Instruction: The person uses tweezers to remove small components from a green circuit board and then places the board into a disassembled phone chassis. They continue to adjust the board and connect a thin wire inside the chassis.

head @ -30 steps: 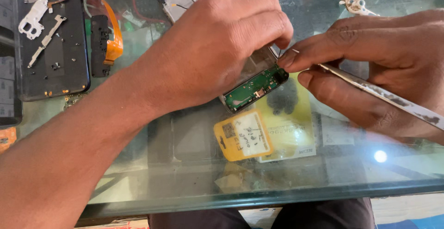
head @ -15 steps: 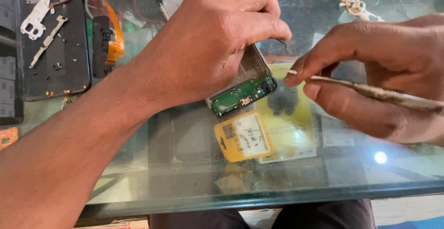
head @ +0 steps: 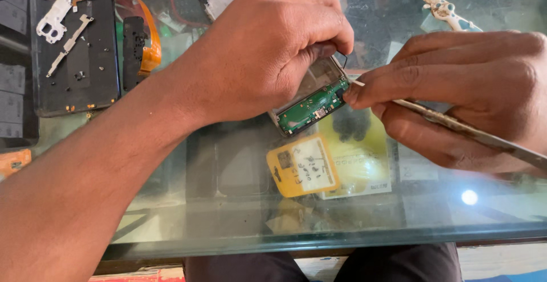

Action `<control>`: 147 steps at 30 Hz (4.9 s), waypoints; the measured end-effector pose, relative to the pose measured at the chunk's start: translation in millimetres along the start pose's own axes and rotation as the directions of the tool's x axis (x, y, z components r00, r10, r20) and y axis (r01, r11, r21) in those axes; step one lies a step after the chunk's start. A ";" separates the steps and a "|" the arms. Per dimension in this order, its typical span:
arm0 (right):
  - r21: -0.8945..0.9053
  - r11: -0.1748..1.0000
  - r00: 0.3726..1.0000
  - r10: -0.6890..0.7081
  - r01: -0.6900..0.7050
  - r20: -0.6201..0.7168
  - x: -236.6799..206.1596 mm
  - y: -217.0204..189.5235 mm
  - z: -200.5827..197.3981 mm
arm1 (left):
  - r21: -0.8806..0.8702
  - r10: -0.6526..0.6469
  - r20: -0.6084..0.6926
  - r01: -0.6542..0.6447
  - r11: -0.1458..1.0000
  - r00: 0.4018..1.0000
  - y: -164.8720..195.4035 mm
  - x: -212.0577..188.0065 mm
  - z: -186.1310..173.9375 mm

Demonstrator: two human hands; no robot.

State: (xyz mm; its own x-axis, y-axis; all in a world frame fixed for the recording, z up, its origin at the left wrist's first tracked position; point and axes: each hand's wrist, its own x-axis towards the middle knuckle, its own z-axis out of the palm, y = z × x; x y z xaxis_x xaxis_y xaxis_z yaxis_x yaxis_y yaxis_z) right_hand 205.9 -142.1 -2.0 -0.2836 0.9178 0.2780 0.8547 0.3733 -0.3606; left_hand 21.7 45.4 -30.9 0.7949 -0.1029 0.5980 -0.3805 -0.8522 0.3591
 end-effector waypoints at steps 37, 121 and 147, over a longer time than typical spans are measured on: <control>-0.047 0.995 0.996 0.092 -0.090 0.024 2.0 4.3 -1.7 | -0.029 -0.007 -0.008 0.007 1.000 1.000 -6.3 -0.1 1.9; 0.293 0.858 0.891 0.452 -0.423 -0.036 -5.8 8.2 8.1 | 0.176 -0.084 0.011 0.081 0.981 0.996 1.0 -2.2 11.0; 0.218 0.930 0.951 0.308 -0.296 -0.021 -1.8 10.2 7.0 | 0.230 -0.086 0.036 0.075 0.970 0.996 3.3 -3.6 11.5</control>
State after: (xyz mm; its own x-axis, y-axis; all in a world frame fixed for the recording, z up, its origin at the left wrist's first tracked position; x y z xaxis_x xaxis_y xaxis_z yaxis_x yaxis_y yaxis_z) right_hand 212.1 -139.0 -12.5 0.0025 0.9850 0.1726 0.7841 0.1052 -0.6117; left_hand 23.0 37.0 -40.2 0.8409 -0.0477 0.5390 -0.2004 -0.9527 0.2284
